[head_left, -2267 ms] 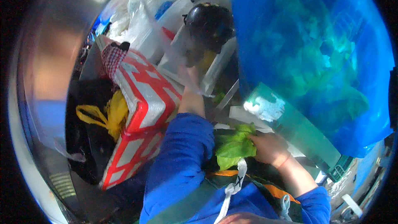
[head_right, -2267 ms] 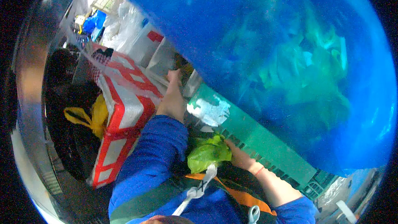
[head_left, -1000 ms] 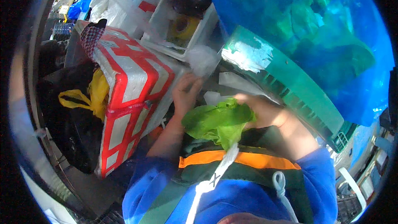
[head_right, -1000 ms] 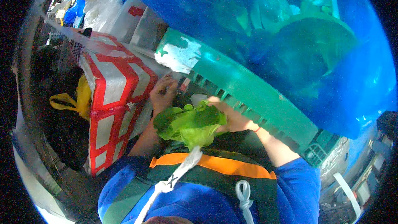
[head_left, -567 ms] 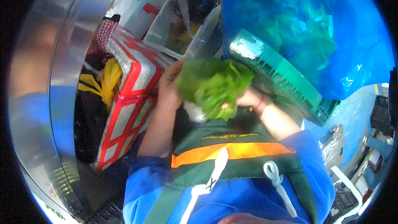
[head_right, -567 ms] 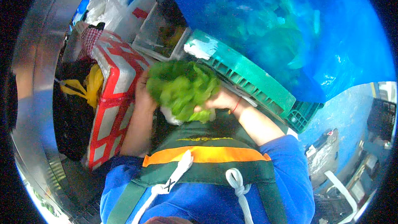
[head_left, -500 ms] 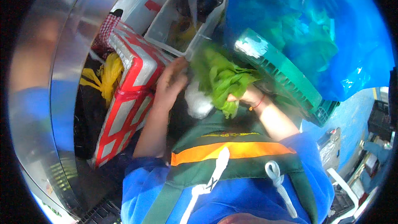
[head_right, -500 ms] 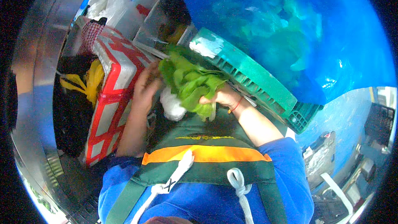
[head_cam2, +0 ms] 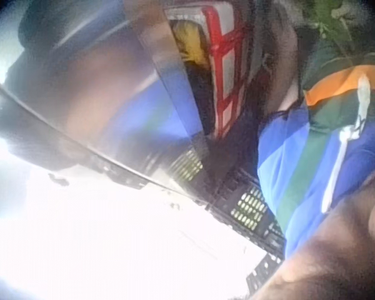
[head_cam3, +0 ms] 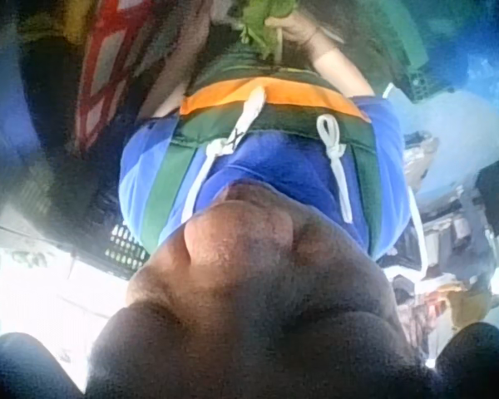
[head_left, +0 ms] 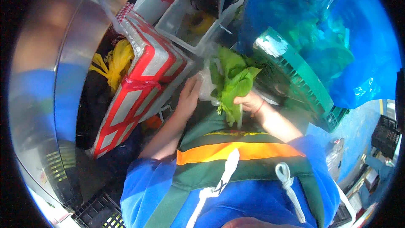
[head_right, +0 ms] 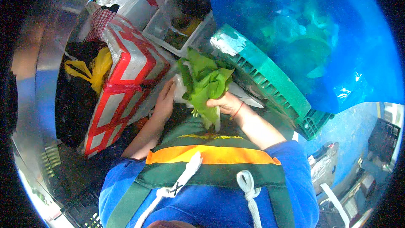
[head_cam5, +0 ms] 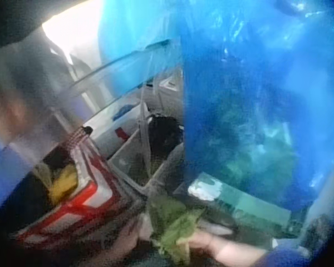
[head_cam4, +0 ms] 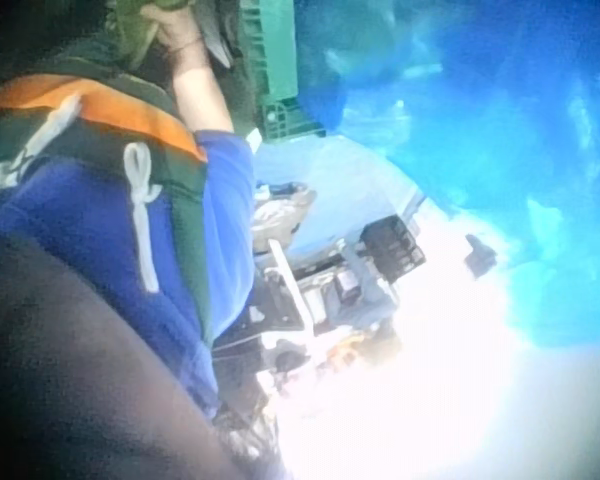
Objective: The person selects leafy greens from a stainless steel table, places them into clear plastic bags, weighs them on a digital scale, and sets the sealed packages aside. The process repeats with multiple batches of greens.
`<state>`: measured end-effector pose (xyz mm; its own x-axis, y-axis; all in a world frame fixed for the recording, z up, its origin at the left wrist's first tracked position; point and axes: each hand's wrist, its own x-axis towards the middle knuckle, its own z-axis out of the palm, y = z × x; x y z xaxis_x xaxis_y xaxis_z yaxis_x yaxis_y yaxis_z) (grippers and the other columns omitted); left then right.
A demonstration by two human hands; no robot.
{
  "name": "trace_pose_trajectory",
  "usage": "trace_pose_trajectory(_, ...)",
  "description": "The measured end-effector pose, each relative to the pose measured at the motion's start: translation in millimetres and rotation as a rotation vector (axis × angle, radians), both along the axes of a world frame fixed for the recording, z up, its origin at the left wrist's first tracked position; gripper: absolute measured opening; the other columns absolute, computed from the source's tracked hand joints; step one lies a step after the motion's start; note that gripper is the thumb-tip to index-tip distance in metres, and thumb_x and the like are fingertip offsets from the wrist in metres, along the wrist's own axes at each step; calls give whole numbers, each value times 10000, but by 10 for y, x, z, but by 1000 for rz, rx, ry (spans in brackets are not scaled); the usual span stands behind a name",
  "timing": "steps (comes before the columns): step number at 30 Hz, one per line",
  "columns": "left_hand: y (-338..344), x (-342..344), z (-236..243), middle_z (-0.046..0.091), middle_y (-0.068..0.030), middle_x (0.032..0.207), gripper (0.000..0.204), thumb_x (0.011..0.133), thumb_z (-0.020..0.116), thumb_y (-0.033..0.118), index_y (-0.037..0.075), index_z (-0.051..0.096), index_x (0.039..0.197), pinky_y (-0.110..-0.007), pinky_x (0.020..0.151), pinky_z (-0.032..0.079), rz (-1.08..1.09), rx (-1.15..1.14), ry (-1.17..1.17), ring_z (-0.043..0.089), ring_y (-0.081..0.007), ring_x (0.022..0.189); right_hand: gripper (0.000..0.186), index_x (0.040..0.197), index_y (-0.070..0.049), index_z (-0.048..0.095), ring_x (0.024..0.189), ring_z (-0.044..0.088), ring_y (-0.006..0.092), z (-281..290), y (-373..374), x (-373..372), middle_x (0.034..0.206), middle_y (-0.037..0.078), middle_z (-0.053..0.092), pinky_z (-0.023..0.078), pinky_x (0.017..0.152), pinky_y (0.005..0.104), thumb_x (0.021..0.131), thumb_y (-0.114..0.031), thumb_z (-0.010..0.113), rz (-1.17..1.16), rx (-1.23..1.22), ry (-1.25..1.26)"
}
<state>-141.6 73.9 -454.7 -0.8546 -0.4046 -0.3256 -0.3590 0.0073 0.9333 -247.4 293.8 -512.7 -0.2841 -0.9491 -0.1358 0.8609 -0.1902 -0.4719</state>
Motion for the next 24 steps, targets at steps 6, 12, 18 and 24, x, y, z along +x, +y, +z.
trace_pose_trajectory(6, -27, 137, 74, 446, -179, 1363, 674, 760, 706, 100, 16, 428, 1368, -356, 1072, 323, -307, -172, 134, 419, -278, 1301, 628, 1268, -42, 534, 1083, 591, 213, -15, -46, 28, 1212, 84, 606, 478, 941, 373, 723, -166, 821, 30, 1, 9)
trace_pose_trajectory(12, -385, 126, 208, 581, -138, 1082, 466, 689, 693, 128, 30, 598, 1135, -404, 909, 450, -264, -674, -81, 569, -330, 1026, 664, 1301, -53, 518, 1134, 548, 187, 480, -72, -174, 1261, 60, 584, 435, 993, 361, 716, -154, 815, 13, 121, 669)
trace_pose_trajectory(18, -395, 88, -121, 579, -117, 1094, 558, 712, 732, 192, 69, 543, 1223, -375, 931, 435, -352, -602, 202, 542, -259, 1090, 437, 1113, -56, 639, 1182, 537, 295, 645, -346, -119, 1197, 139, 604, 445, 991, 353, 727, -223, 756, -60, 129, 1641)
trace_pose_trajectory(24, -312, 159, -255, 579, -86, 1191, 505, 768, 727, 86, 47, 534, 1233, -330, 965, 423, -270, 87, 92, 542, -180, 1105, 549, 1220, -81, 584, 1182, 522, 252, 483, -209, -21, 1253, 89, 584, 411, 1021, 375, 731, -238, 780, 24, 198, 1136)
